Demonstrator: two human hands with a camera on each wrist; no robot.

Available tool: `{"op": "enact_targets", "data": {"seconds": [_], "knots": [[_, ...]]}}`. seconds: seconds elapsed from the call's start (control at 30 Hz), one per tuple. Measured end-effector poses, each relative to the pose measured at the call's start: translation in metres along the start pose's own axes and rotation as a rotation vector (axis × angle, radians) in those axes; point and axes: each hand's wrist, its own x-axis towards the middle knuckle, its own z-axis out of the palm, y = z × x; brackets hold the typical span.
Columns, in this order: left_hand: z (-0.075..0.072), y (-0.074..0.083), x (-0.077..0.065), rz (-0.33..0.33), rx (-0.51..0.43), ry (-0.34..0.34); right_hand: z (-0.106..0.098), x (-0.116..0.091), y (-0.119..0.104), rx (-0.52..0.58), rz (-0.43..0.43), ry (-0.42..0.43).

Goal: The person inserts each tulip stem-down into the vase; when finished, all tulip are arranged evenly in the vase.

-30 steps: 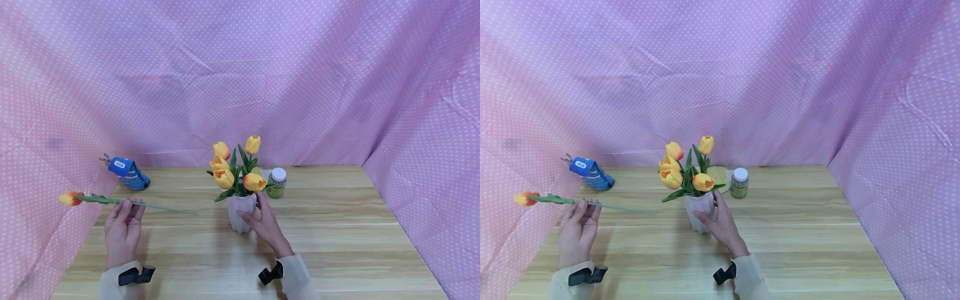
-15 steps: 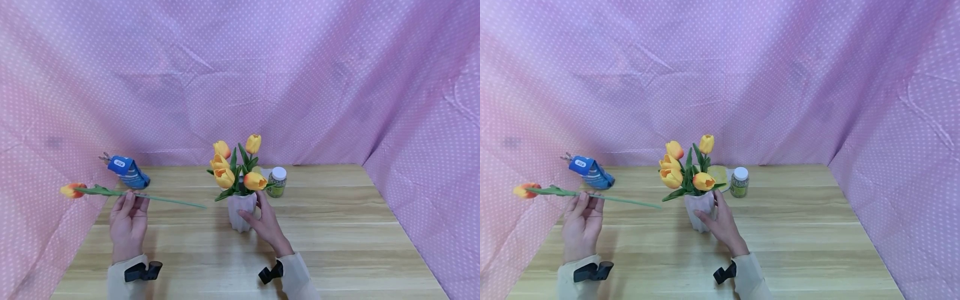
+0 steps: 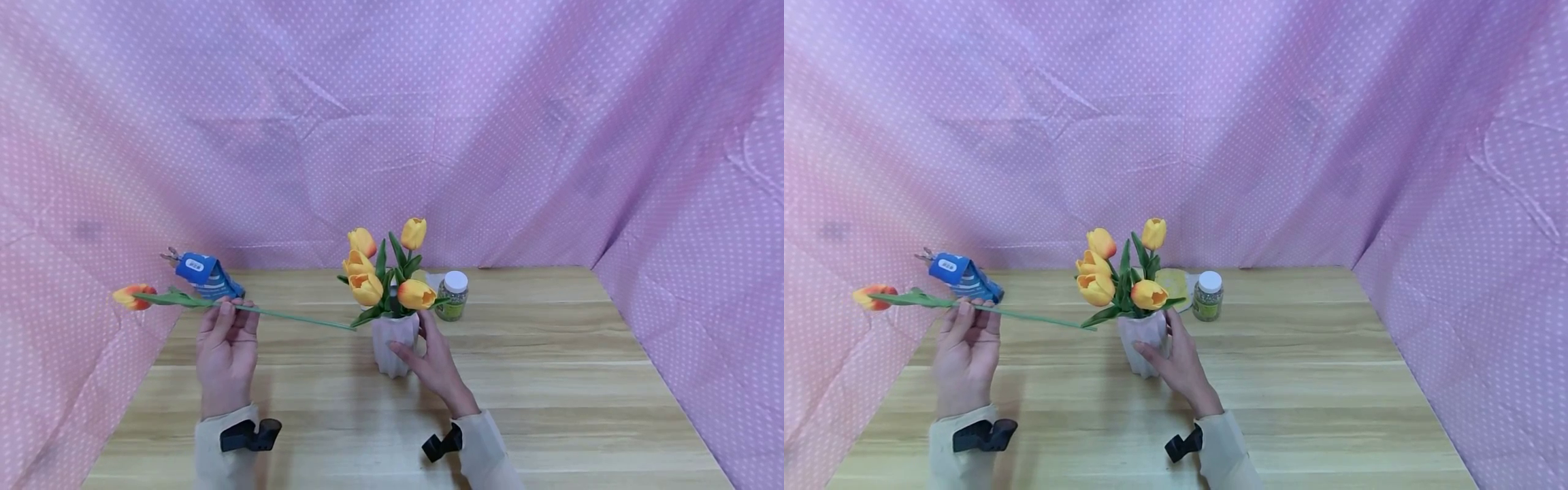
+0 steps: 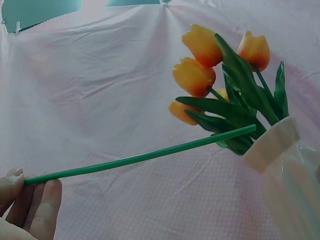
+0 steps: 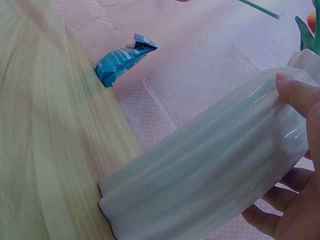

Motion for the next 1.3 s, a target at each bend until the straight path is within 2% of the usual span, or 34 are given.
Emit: {"op": "enact_targets", "data": {"seconds": [0.4,0.7,0.83,1.1,1.3], "knots": [[0.008,-0.024,0.002,-0.020,-0.002,-0.041,0.000,0.001,0.000,-0.008,-0.010,0.008],[0.012,-0.040,0.003,0.009,0.027,-0.046,0.000,0.000,0.001,-0.010,-0.037,0.009],[0.013,-0.046,0.003,0.039,0.057,-0.058,0.000,0.000,0.001,-0.009,-0.030,0.009],[0.017,-0.059,0.002,0.157,0.172,-0.044,0.000,0.000,0.001,-0.006,-0.063,0.013],[0.019,-0.068,0.000,0.224,0.245,-0.080,-0.001,-0.001,-0.001,-0.022,0.012,0.000]]}}
